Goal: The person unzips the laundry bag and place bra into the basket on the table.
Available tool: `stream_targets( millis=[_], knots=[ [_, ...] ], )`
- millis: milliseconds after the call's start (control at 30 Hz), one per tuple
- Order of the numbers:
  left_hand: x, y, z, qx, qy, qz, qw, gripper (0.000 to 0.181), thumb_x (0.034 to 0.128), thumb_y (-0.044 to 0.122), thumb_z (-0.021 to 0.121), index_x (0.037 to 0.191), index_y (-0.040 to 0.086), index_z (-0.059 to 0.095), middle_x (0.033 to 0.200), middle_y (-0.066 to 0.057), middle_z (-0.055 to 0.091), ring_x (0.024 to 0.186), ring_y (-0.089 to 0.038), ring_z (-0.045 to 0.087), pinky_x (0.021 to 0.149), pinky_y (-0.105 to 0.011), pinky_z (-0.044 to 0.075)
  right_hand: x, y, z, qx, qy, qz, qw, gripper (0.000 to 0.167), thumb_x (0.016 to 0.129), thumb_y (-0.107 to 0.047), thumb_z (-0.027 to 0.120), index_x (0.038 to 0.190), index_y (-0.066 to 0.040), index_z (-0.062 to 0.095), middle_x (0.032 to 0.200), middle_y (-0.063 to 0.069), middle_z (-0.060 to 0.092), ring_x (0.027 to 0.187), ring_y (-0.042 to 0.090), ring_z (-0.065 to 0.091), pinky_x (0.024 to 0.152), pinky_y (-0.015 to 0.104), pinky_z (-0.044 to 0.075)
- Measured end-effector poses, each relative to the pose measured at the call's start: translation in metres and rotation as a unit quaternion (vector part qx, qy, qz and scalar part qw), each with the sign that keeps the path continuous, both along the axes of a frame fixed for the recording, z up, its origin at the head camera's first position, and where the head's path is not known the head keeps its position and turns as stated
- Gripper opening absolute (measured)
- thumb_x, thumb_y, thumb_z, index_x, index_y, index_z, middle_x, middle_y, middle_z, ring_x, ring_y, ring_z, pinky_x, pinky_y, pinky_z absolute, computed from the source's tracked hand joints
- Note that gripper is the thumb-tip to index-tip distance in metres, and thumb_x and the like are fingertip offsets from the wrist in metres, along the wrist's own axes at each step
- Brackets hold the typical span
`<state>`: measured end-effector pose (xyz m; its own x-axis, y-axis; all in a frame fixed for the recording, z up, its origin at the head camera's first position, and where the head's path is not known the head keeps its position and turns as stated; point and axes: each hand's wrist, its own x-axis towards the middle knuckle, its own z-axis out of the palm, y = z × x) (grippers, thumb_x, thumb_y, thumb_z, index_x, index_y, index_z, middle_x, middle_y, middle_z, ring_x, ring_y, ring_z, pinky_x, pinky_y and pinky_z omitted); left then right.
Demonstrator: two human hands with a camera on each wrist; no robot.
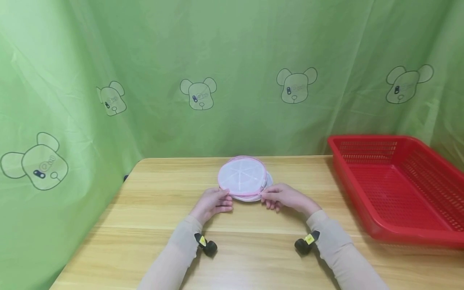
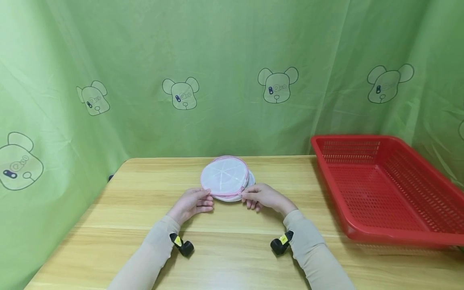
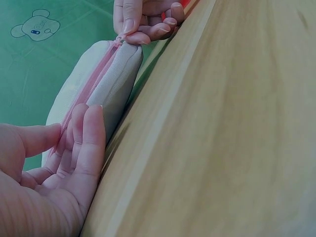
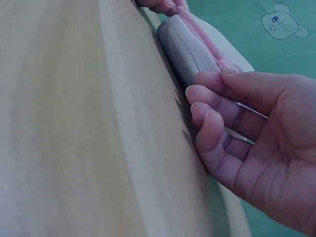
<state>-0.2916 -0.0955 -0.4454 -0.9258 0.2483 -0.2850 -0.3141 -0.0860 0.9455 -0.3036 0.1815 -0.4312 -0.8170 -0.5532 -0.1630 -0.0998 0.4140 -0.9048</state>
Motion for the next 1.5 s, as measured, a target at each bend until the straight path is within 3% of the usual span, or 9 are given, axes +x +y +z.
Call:
stream_targets(
  millis=[567, 1000, 1233, 1367, 1500],
  knots=[
    [0.000, 0.002, -0.002, -0.004, 0.002, 0.000, 1.0000, 0.015, 0.0976, 0.017, 0.057, 0.098, 0.002, 0.058, 0.079, -0.005, 0.065, 0.069, -0.014, 0.067, 0.075, -0.033, 0.064, -0.004, 0.010, 0.004, 0.010, 0.019, -0.021, 0.9996, 0.034, 0.100, -0.027, 0.054, 0.101, 0.005, 0.064, 0.078, 0.007, 0.063, 0.068, 0.014, 0.058, 0.056, 0.025, 0.055],
    [-0.001, 0.000, -0.002, 0.004, -0.009, 0.006, 0.9999, 0.020, 0.0982, 0.021, 0.056, 0.101, 0.001, 0.059, 0.080, -0.005, 0.065, 0.070, -0.015, 0.067, 0.078, -0.035, 0.064, -0.004, 0.007, 0.000, -0.006, 0.000, -0.030, 0.9995, 0.033, 0.099, -0.026, 0.055, 0.104, 0.005, 0.065, 0.079, 0.006, 0.065, 0.068, 0.013, 0.058, 0.057, 0.023, 0.055],
    [-0.002, 0.000, -0.002, 0.017, -0.026, 0.031, 0.9990, 0.032, 0.1022, 0.034, 0.047, 0.103, 0.002, 0.054, 0.084, -0.005, 0.063, 0.072, -0.017, 0.065, 0.079, -0.037, 0.063, -0.003, 0.011, -0.003, -0.022, -0.005, -0.046, 0.9987, 0.033, 0.097, -0.022, 0.058, 0.107, 0.009, 0.062, 0.084, 0.010, 0.065, 0.071, 0.015, 0.059, 0.060, 0.024, 0.057],
    [-0.003, -0.001, -0.001, 0.034, -0.036, 0.054, 0.9973, 0.030, 0.1022, 0.035, 0.047, 0.100, 0.006, 0.051, 0.083, -0.005, 0.061, 0.072, -0.017, 0.065, 0.078, -0.039, 0.064, -0.004, 0.012, -0.003, -0.035, -0.011, -0.067, 0.9971, 0.035, 0.095, -0.022, 0.061, 0.108, 0.009, 0.060, 0.085, 0.010, 0.063, 0.072, 0.016, 0.059, 0.060, 0.026, 0.058],
    [-0.003, -0.002, 0.000, 0.048, -0.030, 0.078, 0.9953, 0.031, 0.1017, 0.032, 0.049, 0.109, 0.001, 0.049, 0.085, -0.006, 0.061, 0.074, -0.016, 0.065, 0.077, -0.039, 0.064, -0.005, 0.011, -0.003, -0.037, -0.010, -0.082, 0.9959, 0.034, 0.095, -0.024, 0.062, 0.106, 0.009, 0.059, 0.082, 0.008, 0.062, 0.071, 0.017, 0.058, 0.059, 0.026, 0.058]
  ],
)
